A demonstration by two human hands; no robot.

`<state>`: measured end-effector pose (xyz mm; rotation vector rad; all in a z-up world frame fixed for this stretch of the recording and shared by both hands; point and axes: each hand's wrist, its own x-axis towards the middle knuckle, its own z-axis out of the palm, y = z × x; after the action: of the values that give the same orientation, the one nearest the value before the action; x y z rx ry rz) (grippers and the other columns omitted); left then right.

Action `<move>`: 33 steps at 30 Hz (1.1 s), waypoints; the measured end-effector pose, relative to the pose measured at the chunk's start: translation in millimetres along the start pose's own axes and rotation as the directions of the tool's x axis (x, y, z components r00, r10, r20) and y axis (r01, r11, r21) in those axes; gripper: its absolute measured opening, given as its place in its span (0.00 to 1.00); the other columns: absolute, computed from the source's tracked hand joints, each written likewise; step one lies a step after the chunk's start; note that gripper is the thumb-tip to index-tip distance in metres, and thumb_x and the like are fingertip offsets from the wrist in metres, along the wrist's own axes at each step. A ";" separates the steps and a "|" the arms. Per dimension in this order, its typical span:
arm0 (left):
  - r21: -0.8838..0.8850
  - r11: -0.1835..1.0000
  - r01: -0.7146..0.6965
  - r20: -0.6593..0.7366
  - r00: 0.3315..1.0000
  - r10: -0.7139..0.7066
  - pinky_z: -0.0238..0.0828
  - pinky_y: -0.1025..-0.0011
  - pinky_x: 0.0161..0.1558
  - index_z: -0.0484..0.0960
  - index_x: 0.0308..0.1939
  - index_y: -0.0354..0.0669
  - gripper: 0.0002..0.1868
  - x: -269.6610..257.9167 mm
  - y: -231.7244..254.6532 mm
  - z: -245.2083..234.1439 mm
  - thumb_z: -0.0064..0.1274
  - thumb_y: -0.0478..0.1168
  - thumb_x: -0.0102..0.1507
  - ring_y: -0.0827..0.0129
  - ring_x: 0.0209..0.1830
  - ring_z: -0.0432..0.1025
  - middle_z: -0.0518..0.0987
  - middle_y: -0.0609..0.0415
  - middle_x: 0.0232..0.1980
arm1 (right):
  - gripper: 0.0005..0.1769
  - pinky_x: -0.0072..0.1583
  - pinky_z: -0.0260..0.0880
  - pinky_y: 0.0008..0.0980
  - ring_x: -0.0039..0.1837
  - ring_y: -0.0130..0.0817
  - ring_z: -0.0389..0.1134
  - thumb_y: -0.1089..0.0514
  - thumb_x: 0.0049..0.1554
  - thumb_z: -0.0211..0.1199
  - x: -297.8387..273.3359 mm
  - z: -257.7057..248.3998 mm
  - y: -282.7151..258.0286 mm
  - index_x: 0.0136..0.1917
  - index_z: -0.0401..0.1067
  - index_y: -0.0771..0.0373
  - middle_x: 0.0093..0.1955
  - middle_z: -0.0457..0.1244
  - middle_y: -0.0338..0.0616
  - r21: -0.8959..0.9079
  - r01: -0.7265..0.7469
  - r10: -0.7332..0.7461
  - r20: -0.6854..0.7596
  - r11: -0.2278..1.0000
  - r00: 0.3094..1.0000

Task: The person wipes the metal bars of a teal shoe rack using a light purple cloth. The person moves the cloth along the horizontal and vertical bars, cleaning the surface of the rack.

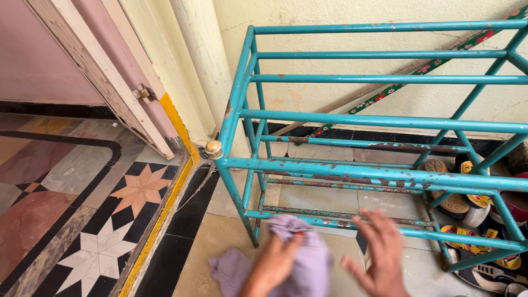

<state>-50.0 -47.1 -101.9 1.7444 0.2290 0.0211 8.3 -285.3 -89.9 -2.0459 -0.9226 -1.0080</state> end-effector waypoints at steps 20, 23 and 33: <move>0.523 0.848 -0.089 -0.553 0.721 0.417 0.69 0.53 0.54 0.70 0.61 0.40 0.39 -4.3 34.2 -78.8 0.71 0.43 0.49 0.46 0.55 0.72 0.79 0.43 0.55 | 0.26 0.65 0.66 0.51 0.63 0.55 0.63 0.63 0.51 0.69 204.3 153.8 -78.7 0.64 0.75 0.62 0.61 0.63 0.54 0.098 0.004 0.007 -0.113 0.995 0.994; 0.474 0.877 -0.081 -0.574 0.727 0.377 0.69 0.53 0.54 0.69 0.59 0.42 0.37 3.9 32.0 -73.8 0.67 0.33 0.47 0.46 0.56 0.72 0.77 0.45 0.55 | 0.28 0.65 0.59 0.61 0.72 0.59 0.58 0.55 0.52 0.65 198.3 189.9 -93.8 0.66 0.73 0.63 0.70 0.59 0.61 -0.063 0.050 -0.041 0.138 0.997 0.990; 0.335 0.942 0.028 -0.548 0.819 0.171 0.74 0.58 0.43 0.70 0.53 0.45 0.28 2.8 50.3 -76.7 0.65 0.35 0.52 0.51 0.47 0.77 0.77 0.49 0.52 | 0.20 0.64 0.55 0.72 0.75 0.57 0.54 0.45 0.58 0.58 154.5 205.2 -66.0 0.61 0.73 0.51 0.72 0.59 0.53 -0.069 0.133 -0.086 0.463 0.989 0.882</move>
<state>-51.0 19.5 -38.7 2.0462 0.6381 0.6068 100.3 -41.3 -41.5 -2.3937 -1.2626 -0.6365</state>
